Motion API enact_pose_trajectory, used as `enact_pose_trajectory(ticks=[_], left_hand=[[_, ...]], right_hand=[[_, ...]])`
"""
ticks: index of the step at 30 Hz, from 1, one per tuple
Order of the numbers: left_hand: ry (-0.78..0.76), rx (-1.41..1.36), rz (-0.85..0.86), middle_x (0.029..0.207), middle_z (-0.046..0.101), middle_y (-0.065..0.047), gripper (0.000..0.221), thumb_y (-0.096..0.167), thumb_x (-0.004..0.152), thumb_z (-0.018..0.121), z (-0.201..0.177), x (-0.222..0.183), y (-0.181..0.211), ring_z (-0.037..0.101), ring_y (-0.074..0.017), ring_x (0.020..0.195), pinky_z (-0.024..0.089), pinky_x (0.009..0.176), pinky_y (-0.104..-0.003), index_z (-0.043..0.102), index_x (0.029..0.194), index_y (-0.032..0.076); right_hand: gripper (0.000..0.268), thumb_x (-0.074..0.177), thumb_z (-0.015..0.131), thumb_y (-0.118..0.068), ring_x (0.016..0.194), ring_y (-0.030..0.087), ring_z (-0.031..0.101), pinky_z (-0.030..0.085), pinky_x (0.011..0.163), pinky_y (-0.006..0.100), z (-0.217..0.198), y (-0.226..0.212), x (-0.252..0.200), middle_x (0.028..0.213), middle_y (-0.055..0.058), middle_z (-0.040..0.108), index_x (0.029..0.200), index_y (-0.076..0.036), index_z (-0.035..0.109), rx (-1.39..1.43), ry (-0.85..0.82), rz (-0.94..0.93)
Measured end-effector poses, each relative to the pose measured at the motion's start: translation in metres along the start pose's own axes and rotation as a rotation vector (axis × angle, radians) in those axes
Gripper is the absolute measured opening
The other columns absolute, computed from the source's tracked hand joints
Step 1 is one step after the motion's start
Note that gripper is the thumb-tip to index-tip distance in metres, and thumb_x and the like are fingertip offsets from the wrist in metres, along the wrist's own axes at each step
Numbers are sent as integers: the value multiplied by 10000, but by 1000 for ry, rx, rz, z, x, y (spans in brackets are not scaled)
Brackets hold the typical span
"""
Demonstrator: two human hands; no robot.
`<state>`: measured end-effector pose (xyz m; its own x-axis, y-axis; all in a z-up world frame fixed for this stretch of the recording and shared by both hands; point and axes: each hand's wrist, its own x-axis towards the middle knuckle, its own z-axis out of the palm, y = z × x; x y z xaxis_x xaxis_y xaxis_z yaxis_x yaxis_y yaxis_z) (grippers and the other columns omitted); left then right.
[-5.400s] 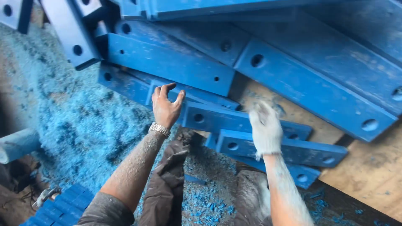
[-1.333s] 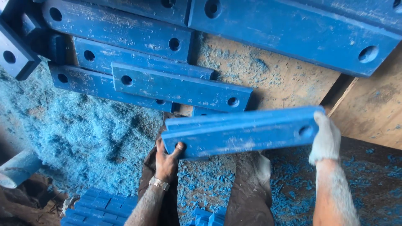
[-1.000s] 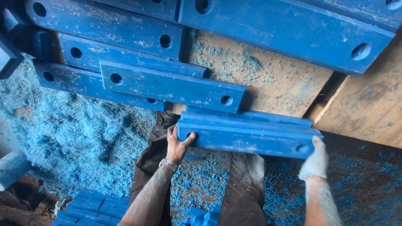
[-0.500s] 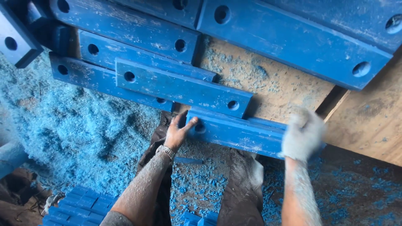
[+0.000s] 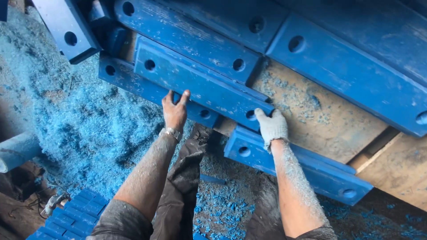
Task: Stack blue rectangular industrial parts onto a wooden pallet.
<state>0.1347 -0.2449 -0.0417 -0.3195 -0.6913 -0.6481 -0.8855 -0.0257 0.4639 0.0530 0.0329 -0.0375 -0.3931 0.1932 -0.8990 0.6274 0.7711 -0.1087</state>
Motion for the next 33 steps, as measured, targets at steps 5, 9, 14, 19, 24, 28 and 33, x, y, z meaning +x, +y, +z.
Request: enact_pose_trajectory(ticks=[5, 9, 14, 19, 24, 28, 33], left_hand=[[85, 91, -3, 1356, 563, -195, 822, 650, 833, 803, -29, 64, -9, 613, -357, 1236, 506, 1083, -441, 606, 1369, 60], [195, 252, 33, 1171, 616, -73, 585, 632, 832, 820, -63, 108, -45, 706, -291, 1071, 581, 938, -382, 715, 1229, 215], [461, 432, 33, 1279, 489, -176, 660, 537, 839, 829, -118, 184, -88, 592, -471, 1197, 466, 1088, -522, 587, 1315, 148], [372, 259, -294, 1486, 375, -249, 978, 803, 878, 750, -163, 243, -97, 448, -431, 1424, 303, 1246, -491, 335, 1553, 230], [297, -259, -304, 1479, 424, -187, 970, 611, 830, 1005, -162, 312, -157, 544, -450, 1317, 661, 735, -652, 430, 1494, 199], [244, 29, -191, 1161, 677, -118, 769, 666, 798, 946, -182, 283, -129, 676, -347, 1104, 695, 587, -472, 590, 1280, 184], [307, 187, -84, 1085, 710, -206, 659, 448, 789, 986, -213, 263, -142, 673, -415, 1083, 580, 924, -520, 581, 1219, 156]], right_hand=[[702, 807, 742, -674, 1235, 379, 626, 519, 991, 507, 32, -8, 28, 1177, 175, 727, 1195, -91, 691, -43, 94, -65], [684, 787, 765, -618, 1226, 437, 609, 510, 1010, 558, 33, -30, -10, 1281, 220, 661, 1282, -157, 664, -126, 234, -63], [150, 902, 695, -200, 759, 263, 612, 510, 673, 378, 31, -108, -134, 853, 130, 699, 992, -82, 677, 122, 184, -243], [657, 858, 650, -581, 834, 269, 744, 562, 758, 436, 125, -85, -102, 973, 159, 763, 1371, -170, 630, 213, -146, 89], [715, 895, 644, -604, 1244, 433, 613, 507, 1054, 538, 178, -92, -65, 1273, 267, 663, 1315, -26, 606, 11, 177, 183], [655, 918, 617, -629, 1211, 450, 626, 538, 993, 537, 194, -73, -39, 1245, 223, 670, 1233, -55, 606, -118, 274, 203], [623, 904, 538, -535, 1201, 510, 626, 510, 984, 607, 180, -117, -114, 1258, 289, 679, 1215, -8, 653, -289, 102, 238]])
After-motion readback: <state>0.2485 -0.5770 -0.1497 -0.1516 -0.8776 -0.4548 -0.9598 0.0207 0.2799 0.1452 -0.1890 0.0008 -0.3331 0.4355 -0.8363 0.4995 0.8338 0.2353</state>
